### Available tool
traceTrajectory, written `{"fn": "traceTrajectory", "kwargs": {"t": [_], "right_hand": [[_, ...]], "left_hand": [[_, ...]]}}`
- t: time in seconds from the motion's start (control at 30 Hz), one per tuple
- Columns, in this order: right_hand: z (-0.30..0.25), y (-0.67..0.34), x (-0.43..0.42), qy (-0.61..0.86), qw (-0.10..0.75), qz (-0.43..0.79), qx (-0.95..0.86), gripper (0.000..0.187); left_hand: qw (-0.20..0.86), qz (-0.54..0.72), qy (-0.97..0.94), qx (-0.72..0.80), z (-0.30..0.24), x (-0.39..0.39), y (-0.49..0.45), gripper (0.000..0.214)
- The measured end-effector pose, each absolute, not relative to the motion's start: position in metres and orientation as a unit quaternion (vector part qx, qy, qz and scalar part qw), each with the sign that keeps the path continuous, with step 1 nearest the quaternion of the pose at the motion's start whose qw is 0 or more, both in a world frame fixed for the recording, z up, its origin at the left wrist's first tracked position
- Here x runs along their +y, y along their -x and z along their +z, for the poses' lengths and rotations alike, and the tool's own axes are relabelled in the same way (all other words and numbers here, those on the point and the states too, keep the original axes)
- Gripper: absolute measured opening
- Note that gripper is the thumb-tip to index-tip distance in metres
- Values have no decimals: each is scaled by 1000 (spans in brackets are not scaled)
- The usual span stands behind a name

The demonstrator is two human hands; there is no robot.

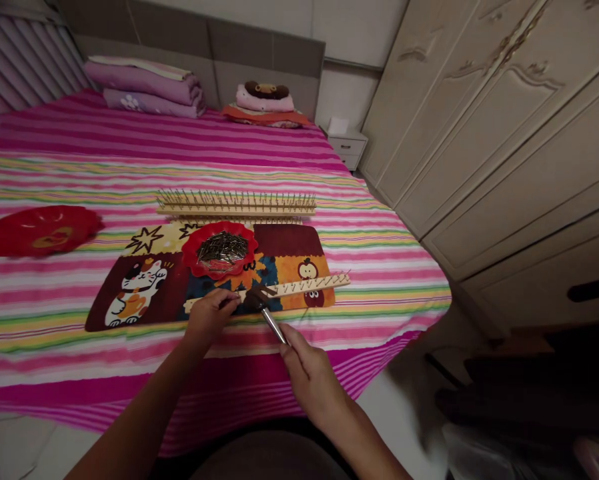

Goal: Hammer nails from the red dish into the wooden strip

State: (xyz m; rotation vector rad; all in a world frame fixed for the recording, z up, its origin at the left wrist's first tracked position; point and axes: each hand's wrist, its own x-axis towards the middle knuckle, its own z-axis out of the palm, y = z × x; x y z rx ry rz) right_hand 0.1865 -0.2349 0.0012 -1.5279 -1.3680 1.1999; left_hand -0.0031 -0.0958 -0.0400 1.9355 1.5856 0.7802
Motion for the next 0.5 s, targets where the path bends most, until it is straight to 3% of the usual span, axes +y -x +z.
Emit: {"fn": "traceTrajectory", "kwargs": {"t": [0.23, 0.5], "right_hand": [[16, -171, -200, 576, 357, 361, -640, 41], [16, -186, -230, 607, 333, 391, -606, 44]], "left_hand": [[229, 302, -727, 573, -48, -97, 4, 10], [245, 306, -722, 570, -45, -95, 4, 10]]}}
